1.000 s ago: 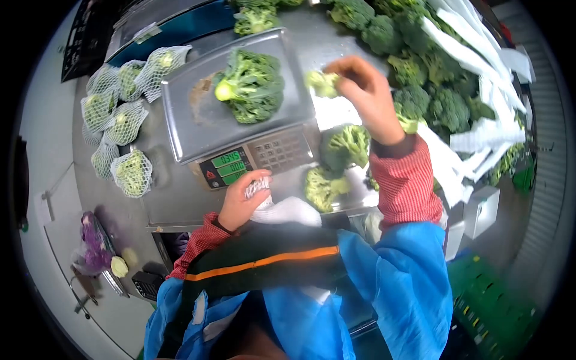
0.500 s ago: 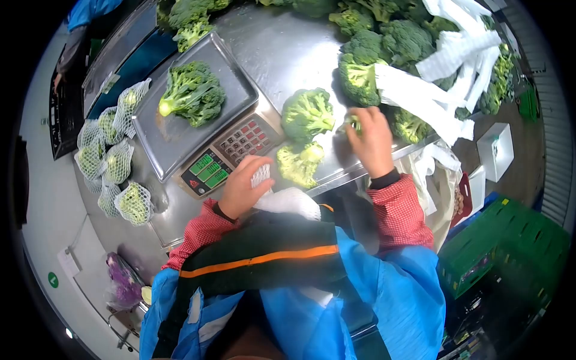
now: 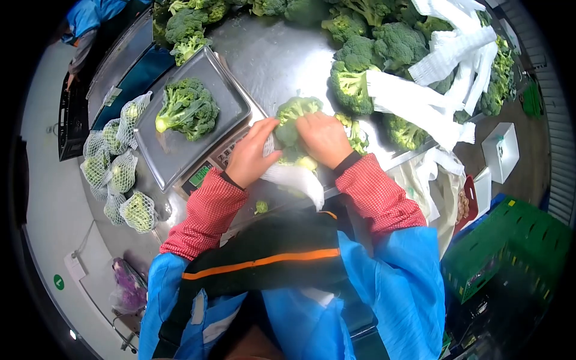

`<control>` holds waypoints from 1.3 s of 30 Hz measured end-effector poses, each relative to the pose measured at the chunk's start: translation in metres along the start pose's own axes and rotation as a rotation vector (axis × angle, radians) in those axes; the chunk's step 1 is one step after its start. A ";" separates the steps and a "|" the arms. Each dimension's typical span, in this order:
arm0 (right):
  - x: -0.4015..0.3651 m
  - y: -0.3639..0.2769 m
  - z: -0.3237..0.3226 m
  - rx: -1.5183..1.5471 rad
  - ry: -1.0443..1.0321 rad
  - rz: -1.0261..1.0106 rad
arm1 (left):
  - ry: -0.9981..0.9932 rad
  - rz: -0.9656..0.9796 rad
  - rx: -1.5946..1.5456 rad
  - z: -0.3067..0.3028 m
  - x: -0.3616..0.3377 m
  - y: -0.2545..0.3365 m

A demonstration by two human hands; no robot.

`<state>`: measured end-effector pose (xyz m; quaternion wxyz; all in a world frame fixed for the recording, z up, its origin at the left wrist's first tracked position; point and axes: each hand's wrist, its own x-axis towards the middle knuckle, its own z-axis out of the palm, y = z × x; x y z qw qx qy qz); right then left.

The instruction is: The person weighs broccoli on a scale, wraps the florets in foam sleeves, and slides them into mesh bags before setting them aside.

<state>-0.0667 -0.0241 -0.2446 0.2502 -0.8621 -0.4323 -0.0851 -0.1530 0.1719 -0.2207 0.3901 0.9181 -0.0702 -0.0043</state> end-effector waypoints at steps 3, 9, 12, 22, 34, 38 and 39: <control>0.002 0.006 0.001 0.056 0.068 0.037 | -0.059 -0.072 0.056 0.008 0.017 0.002; 0.008 0.015 0.004 -0.078 0.079 0.092 | -0.133 -0.217 0.139 0.025 0.045 0.003; 0.004 0.027 0.005 0.039 0.167 0.117 | -0.155 -0.260 0.225 0.032 0.051 0.004; -0.021 0.025 0.018 0.756 0.312 0.697 | -0.131 -0.168 0.288 0.064 0.053 0.006; -0.028 0.020 0.009 0.908 0.288 0.816 | -0.236 -0.205 0.239 0.078 0.062 0.002; -0.015 0.015 -0.019 1.528 0.634 0.681 | -0.220 -0.290 0.234 0.090 0.062 -0.021; -0.002 0.011 -0.036 1.535 0.567 0.582 | -0.258 -0.324 0.226 0.091 0.060 -0.019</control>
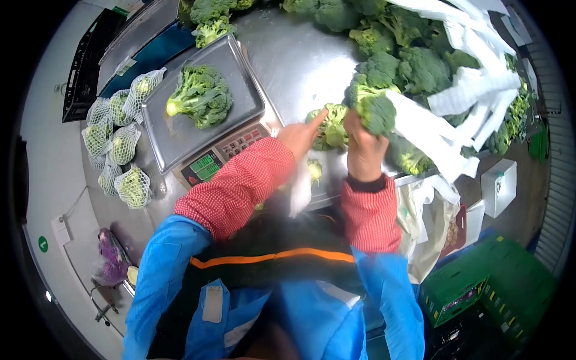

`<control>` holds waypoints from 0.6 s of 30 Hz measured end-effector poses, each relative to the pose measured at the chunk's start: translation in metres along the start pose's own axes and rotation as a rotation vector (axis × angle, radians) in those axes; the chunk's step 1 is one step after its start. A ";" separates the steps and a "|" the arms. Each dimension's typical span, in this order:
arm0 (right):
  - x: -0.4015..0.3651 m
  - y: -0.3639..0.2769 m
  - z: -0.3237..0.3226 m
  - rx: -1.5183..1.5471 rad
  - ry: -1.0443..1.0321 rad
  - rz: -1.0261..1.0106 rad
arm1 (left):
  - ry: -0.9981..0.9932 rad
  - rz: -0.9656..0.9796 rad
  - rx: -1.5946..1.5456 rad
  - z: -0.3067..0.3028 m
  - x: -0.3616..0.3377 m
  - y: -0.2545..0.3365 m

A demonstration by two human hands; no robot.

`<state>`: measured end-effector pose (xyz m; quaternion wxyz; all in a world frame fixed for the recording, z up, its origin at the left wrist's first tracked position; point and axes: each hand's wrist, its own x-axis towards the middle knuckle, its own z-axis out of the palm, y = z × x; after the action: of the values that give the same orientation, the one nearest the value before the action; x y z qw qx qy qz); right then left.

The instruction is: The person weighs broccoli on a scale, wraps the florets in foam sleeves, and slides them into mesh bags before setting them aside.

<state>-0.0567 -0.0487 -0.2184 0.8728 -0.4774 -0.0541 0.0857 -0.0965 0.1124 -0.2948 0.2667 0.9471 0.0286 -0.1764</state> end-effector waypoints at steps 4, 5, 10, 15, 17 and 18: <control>0.040 -0.023 0.025 -0.095 -0.203 0.090 | -0.101 -0.029 0.001 -0.021 -0.001 0.010; 0.040 -0.028 0.037 -0.243 -0.217 0.128 | -0.100 -0.030 -0.014 -0.030 -0.007 0.011; 0.024 -0.014 0.056 -0.442 -0.183 0.392 | 0.431 0.132 -0.295 -0.074 -0.057 0.020; 0.007 0.000 0.084 -0.649 -0.246 0.449 | 0.510 0.083 -0.670 -0.098 -0.100 0.015; -0.001 -0.001 0.097 -0.713 -0.320 0.396 | 0.496 0.103 -0.744 -0.098 -0.110 0.011; -0.005 -0.008 0.107 -0.777 -0.353 0.370 | 0.490 0.112 -0.782 -0.099 -0.114 0.009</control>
<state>-0.0798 0.0340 -0.1547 0.5767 -0.7487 -0.1441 0.2933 -0.1703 0.1598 -0.1721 0.5985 0.7891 0.1040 0.0913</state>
